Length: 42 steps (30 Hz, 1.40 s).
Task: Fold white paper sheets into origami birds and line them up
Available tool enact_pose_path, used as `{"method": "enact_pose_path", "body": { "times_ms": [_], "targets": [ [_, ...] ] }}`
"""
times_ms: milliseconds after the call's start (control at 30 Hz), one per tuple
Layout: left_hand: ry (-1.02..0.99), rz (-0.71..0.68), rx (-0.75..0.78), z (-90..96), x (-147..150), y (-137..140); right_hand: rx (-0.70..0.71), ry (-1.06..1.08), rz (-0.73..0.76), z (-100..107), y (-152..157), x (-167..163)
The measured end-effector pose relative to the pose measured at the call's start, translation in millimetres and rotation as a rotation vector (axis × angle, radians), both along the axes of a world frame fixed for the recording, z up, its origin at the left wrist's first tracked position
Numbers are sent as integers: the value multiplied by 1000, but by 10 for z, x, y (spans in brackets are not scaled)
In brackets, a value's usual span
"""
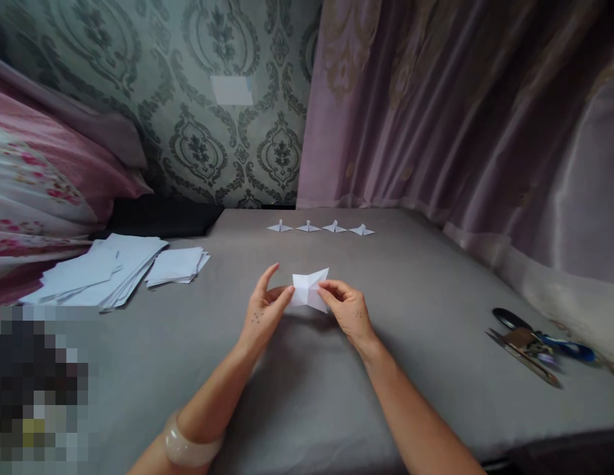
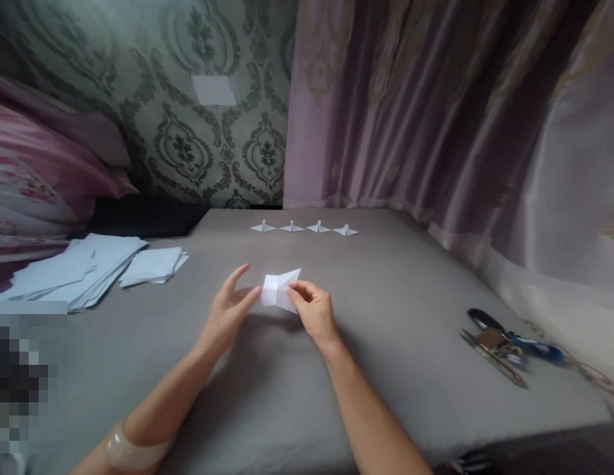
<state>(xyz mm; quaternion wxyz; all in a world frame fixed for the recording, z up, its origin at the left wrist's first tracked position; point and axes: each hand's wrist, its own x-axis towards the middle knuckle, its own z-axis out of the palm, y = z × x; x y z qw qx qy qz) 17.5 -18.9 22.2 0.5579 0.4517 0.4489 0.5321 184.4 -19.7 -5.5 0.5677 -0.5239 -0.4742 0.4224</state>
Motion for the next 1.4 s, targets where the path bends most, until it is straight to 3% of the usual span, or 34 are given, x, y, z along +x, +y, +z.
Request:
{"method": "enact_pose_path", "body": {
  "times_ms": [200, 500, 800, 1067, 1267, 1400],
  "targets": [
    [104, -34, -5, -58, 0, -3, -12, 56, 35, -1, -5, 4],
    [-3, -103, -136, -17, -45, 24, -65, 114, 170, 78, -65, -26],
    [145, -109, -25, -8, -25, -6, -34, 97, 232, 90, -79, -43],
    [334, -62, 212, -69, -39, 24, 6, -47, 188, 83, -87, -35],
    [377, -68, 284, -89, -59, 40, 66, -136, 145, 85, -82, -19],
    [297, -123, 214, -35, -63, 15, 41, -115, 223, 152, -113, -5]
  ]
}}
